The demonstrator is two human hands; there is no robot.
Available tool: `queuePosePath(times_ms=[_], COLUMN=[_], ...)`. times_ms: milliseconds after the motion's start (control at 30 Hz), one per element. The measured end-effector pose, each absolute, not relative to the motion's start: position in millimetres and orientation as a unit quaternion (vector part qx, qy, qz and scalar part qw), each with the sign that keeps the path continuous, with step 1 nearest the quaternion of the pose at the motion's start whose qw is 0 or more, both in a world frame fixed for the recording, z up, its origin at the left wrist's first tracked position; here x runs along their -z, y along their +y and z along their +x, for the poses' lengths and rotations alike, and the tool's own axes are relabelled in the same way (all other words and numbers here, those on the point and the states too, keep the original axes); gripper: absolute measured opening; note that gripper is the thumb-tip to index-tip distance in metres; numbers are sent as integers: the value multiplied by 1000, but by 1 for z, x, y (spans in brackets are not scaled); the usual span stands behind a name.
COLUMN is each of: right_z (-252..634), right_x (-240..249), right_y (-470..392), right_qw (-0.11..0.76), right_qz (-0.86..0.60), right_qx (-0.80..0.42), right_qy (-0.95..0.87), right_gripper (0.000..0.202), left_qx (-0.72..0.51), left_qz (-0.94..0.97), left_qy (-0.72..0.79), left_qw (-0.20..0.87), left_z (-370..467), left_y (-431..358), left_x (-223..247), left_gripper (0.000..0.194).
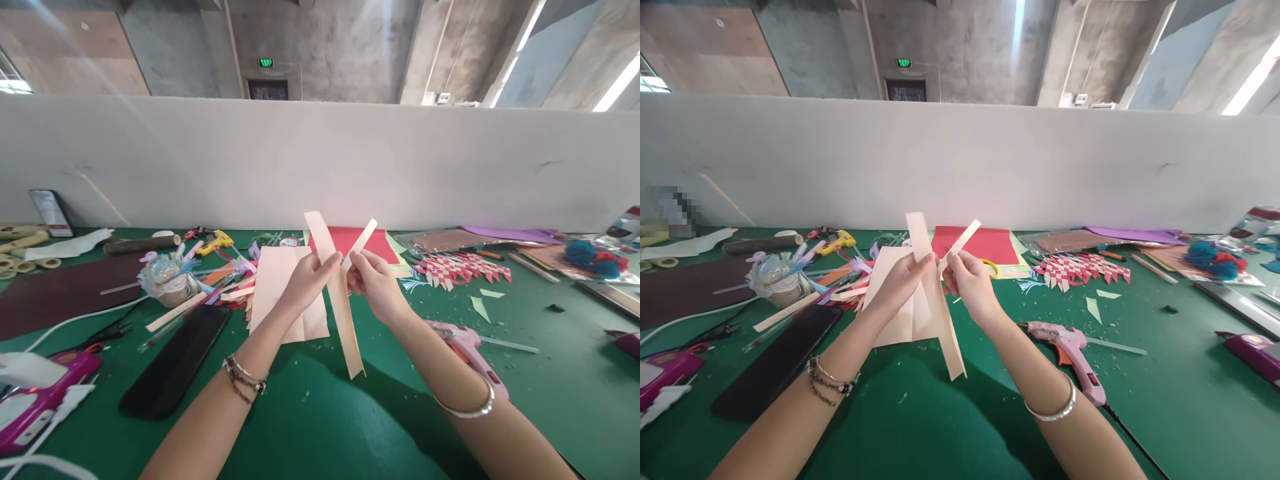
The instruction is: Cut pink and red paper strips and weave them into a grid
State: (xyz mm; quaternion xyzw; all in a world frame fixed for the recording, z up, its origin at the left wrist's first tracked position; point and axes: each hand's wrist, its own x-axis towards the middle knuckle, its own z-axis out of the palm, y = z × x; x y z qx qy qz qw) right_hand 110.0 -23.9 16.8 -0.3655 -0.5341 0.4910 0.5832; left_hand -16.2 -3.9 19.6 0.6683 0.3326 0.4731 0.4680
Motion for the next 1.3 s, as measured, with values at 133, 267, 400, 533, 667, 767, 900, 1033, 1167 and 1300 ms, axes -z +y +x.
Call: queuePosePath(times_ms=[133, 267, 400, 533, 667, 767, 900, 1033, 1167, 1300], right_z=[110, 106, 106, 108, 109, 110, 113, 116, 113, 109], right_x=[-18, -19, -17, -14, -14, -16, -16, -15, -16, -20], right_y=[-24, -27, -27, -25, -24, -24, -21, -19, -21, -24], right_qw=[582, 526, 502, 502, 501, 520, 563, 577, 541, 495], right_qz=[-371, -429, -415, -406, -406, -401, -391, -377, -404, -426], right_qx=[-493, -455, -444, -444, -465, -471, -472, -485, -465, -434], right_qy=[-530, -576, -615, -622, -607, -589, -555, -538, -572, -621], right_gripper=[31, 34, 33, 31, 30, 30, 30, 32, 38, 38], left_qx=[-457, -481, -484, -502, -524, -520, -468, -468, -468, -472], left_qz=[709, 717, 720, 712, 684, 681, 711, 721, 733, 732], left_qy=[331, 400, 403, 416, 442, 430, 349, 345, 392, 413], left_qw=[424, 308, 292, 260, 249, 283, 393, 377, 300, 265], left_z=[-14, -16, -15, -14, -16, -16, -13, -12, -13, -12], left_y=[-6, -8, -11, -11, -7, -6, -9, -8, -6, -8], left_x=[-18, -17, -17, -16, -13, -15, -18, -15, -10, -10], left_gripper=[28, 35, 41, 41, 43, 44, 38, 28, 36, 41])
